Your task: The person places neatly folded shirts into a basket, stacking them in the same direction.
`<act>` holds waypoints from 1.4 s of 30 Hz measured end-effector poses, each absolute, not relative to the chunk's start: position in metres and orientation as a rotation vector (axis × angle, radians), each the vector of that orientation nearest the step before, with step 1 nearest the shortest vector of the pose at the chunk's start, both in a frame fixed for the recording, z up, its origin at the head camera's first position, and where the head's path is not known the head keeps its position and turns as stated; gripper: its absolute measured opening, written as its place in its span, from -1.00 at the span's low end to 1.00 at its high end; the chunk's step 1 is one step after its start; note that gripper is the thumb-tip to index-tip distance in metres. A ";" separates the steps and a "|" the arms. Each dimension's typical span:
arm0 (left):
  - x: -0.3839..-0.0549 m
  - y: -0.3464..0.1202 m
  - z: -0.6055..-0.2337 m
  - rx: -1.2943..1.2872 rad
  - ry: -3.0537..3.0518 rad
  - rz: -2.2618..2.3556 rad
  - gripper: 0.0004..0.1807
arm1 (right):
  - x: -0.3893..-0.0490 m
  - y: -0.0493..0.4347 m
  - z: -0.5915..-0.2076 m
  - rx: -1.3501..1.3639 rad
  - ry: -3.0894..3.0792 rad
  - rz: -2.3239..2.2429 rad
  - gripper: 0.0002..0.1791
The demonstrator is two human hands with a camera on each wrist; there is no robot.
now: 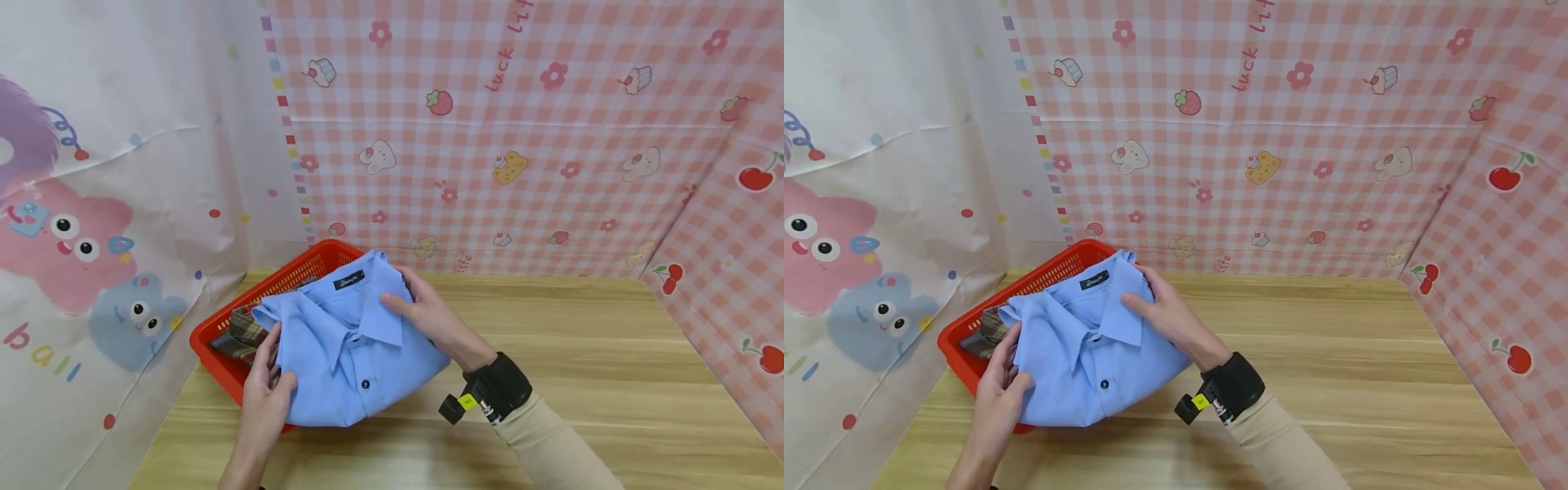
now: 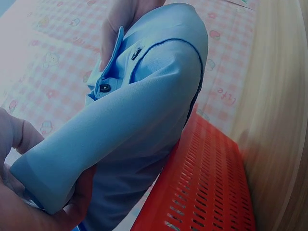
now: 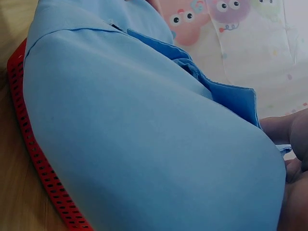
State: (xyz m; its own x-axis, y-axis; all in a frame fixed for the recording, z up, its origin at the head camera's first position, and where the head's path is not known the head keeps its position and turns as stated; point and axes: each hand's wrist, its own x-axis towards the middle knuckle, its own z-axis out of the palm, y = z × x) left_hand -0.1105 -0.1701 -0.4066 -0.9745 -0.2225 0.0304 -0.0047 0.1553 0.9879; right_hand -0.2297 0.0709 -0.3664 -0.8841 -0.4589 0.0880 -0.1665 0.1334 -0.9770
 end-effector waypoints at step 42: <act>-0.104 -0.181 -0.413 0.140 -2.029 -1.923 -0.09 | -0.264 0.032 -0.352 -0.879 2.156 -1.744 -0.49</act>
State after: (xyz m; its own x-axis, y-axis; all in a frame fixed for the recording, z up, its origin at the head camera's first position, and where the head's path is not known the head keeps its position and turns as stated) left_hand -0.1044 -0.1812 -0.4134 -0.9369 -0.3013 0.1771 0.1607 0.0786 0.9839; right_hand -0.2641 0.0316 -0.3519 -0.7929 -0.5801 0.1868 -0.3037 0.1104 -0.9463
